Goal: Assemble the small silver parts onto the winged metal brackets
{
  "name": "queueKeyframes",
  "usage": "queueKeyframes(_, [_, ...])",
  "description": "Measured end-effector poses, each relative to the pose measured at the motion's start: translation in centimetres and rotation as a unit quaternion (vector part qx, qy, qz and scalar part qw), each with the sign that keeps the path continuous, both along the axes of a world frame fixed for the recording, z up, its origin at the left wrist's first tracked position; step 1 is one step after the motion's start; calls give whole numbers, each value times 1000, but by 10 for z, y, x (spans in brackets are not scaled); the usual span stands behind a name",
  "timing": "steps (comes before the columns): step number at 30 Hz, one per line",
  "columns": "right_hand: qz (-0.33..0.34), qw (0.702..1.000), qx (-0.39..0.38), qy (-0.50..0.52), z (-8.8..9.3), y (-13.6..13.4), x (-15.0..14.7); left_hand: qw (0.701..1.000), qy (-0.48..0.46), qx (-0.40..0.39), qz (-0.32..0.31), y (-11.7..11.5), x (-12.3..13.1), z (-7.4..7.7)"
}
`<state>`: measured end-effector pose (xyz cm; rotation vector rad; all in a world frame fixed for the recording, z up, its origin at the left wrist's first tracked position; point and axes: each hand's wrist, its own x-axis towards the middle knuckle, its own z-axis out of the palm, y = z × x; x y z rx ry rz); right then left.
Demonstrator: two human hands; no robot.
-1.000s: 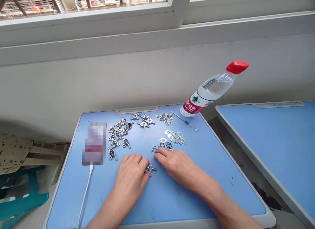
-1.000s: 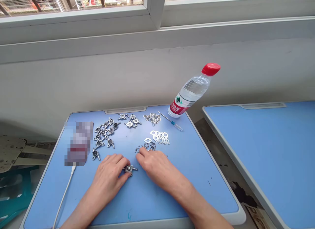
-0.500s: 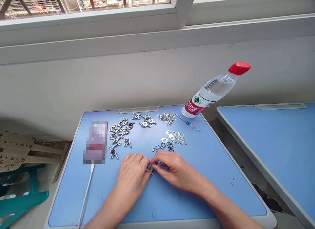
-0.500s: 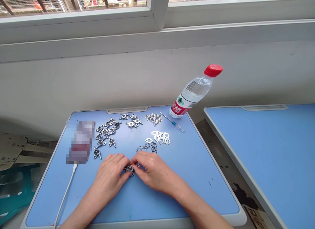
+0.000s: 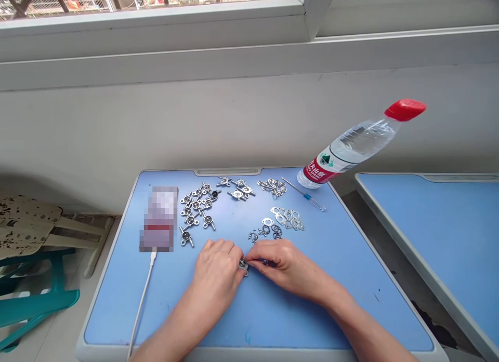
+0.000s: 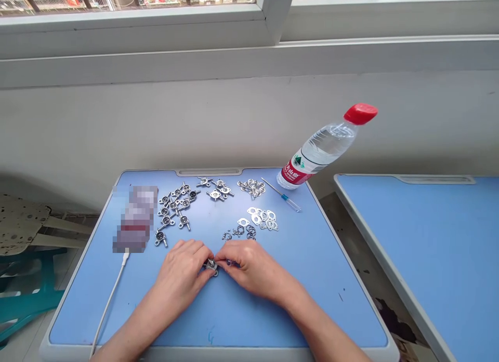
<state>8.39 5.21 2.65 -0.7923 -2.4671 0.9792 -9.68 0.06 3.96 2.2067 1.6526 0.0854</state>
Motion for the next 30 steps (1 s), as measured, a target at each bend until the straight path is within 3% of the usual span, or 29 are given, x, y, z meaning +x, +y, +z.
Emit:
queueKeyframes(17, [22,970,228,-78,-3,-5,4,1000,1,8,1,0,0,-3])
queueKeyframes(30, [28,886,435,-158,11,-23,-5,999,-5,35,-9,-2,-1,-8])
